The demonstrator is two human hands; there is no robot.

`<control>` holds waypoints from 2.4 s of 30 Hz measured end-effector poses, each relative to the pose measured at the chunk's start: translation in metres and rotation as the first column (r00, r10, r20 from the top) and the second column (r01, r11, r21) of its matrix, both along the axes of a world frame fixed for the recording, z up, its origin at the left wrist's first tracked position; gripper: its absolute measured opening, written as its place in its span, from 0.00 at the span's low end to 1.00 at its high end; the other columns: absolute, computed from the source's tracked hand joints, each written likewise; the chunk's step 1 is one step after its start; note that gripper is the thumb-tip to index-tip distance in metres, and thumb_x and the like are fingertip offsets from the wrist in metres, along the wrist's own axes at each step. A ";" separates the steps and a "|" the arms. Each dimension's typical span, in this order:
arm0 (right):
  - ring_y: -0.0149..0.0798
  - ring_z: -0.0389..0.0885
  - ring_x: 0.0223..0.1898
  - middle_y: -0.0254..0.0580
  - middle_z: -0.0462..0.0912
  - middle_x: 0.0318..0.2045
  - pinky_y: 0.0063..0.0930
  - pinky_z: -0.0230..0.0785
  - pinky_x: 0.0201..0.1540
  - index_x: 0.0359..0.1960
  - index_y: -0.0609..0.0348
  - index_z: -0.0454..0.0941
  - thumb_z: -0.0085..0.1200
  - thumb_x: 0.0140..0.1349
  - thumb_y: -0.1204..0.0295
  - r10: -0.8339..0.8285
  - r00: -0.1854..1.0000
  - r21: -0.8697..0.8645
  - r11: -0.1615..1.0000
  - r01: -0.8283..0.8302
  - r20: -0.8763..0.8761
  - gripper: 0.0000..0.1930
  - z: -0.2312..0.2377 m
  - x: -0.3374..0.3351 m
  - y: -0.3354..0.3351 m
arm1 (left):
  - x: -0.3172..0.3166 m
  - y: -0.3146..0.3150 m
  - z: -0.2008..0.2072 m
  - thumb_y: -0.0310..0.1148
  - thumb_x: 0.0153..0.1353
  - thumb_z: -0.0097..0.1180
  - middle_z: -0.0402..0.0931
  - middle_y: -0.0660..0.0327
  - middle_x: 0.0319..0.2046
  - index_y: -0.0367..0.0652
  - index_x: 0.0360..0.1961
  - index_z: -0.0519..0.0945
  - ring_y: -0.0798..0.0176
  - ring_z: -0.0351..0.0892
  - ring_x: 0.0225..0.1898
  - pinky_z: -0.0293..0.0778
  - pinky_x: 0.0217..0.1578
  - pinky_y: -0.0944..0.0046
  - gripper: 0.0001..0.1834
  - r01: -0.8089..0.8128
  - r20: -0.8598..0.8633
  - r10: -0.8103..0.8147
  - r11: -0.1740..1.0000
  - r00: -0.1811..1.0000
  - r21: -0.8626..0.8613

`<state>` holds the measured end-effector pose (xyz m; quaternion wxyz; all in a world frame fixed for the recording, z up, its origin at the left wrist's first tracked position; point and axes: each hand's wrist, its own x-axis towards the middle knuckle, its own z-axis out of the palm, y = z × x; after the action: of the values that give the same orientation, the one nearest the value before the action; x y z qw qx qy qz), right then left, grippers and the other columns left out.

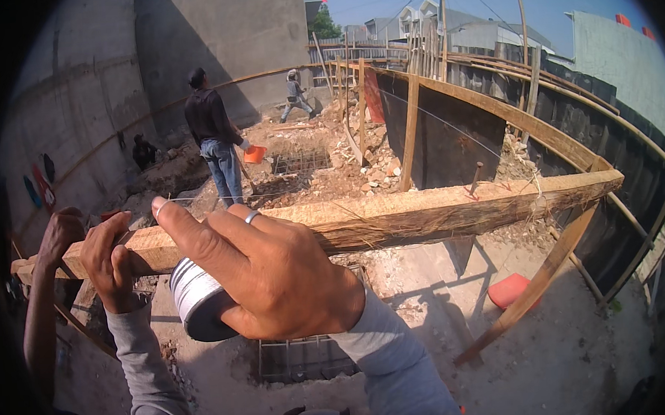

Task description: The person uses a string line and a tape measure to mark distances and alignments across a foundation pit, tying the string to wooden supports and checking measurements on the ground.

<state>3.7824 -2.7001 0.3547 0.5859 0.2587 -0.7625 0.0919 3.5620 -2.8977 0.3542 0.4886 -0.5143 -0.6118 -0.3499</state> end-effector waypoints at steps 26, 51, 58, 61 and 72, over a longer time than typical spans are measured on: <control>0.42 0.84 0.33 0.46 0.84 0.48 0.41 0.78 0.44 0.64 0.61 0.70 0.66 0.46 0.75 0.124 0.960 -0.124 0.988 -0.095 0.252 0.38 -0.072 0.063 -0.023 | -0.004 0.003 -0.002 0.61 0.65 0.44 0.82 0.53 0.29 0.38 0.39 0.83 0.51 0.81 0.32 0.72 0.38 0.58 0.33 -0.025 -0.051 0.025 1.000 0.998 0.003; 0.50 0.84 0.47 0.55 0.76 0.59 0.39 0.78 0.51 0.70 0.64 0.59 0.63 0.41 0.80 0.255 0.861 -0.430 0.902 -0.048 0.439 0.47 -0.183 0.072 -0.040 | -0.010 0.000 -0.006 0.53 0.65 0.48 0.84 0.54 0.36 0.38 0.42 0.84 0.55 0.83 0.37 0.75 0.41 0.59 0.27 -0.012 -0.046 0.011 1.000 0.999 -0.008; 0.48 0.84 0.44 0.50 0.83 0.44 0.37 0.79 0.47 0.67 0.65 0.64 0.62 0.40 0.79 0.253 0.883 -0.533 0.846 -0.004 0.395 0.44 -0.193 0.073 -0.050 | -0.010 0.000 -0.003 0.50 0.65 0.49 0.85 0.54 0.36 0.39 0.42 0.84 0.55 0.83 0.38 0.76 0.42 0.59 0.24 -0.007 -0.043 0.007 1.000 0.999 -0.013; 0.46 0.86 0.36 0.53 0.85 0.37 0.35 0.80 0.37 0.67 0.66 0.61 0.69 0.45 0.77 0.194 0.907 -0.463 0.886 0.002 0.374 0.45 -0.194 0.070 -0.053 | -0.015 0.001 -0.007 0.47 0.64 0.50 0.84 0.55 0.35 0.40 0.43 0.85 0.57 0.83 0.37 0.76 0.41 0.60 0.22 -0.032 -0.050 0.031 0.999 0.998 -0.009; 0.47 0.86 0.35 0.53 0.84 0.35 0.34 0.79 0.38 0.62 0.71 0.65 0.67 0.47 0.77 0.037 0.936 -0.492 0.858 0.150 0.349 0.38 -0.203 0.065 -0.087 | -0.011 0.000 -0.003 0.49 0.63 0.54 0.84 0.56 0.34 0.44 0.41 0.85 0.56 0.84 0.36 0.74 0.40 0.60 0.20 -0.010 -0.113 0.008 1.000 0.994 -0.016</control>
<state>3.8473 -2.7875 0.1515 0.4924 0.0508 -0.8089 0.3172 3.5506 -2.8977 0.3515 0.5195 -0.5347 -0.5884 -0.3130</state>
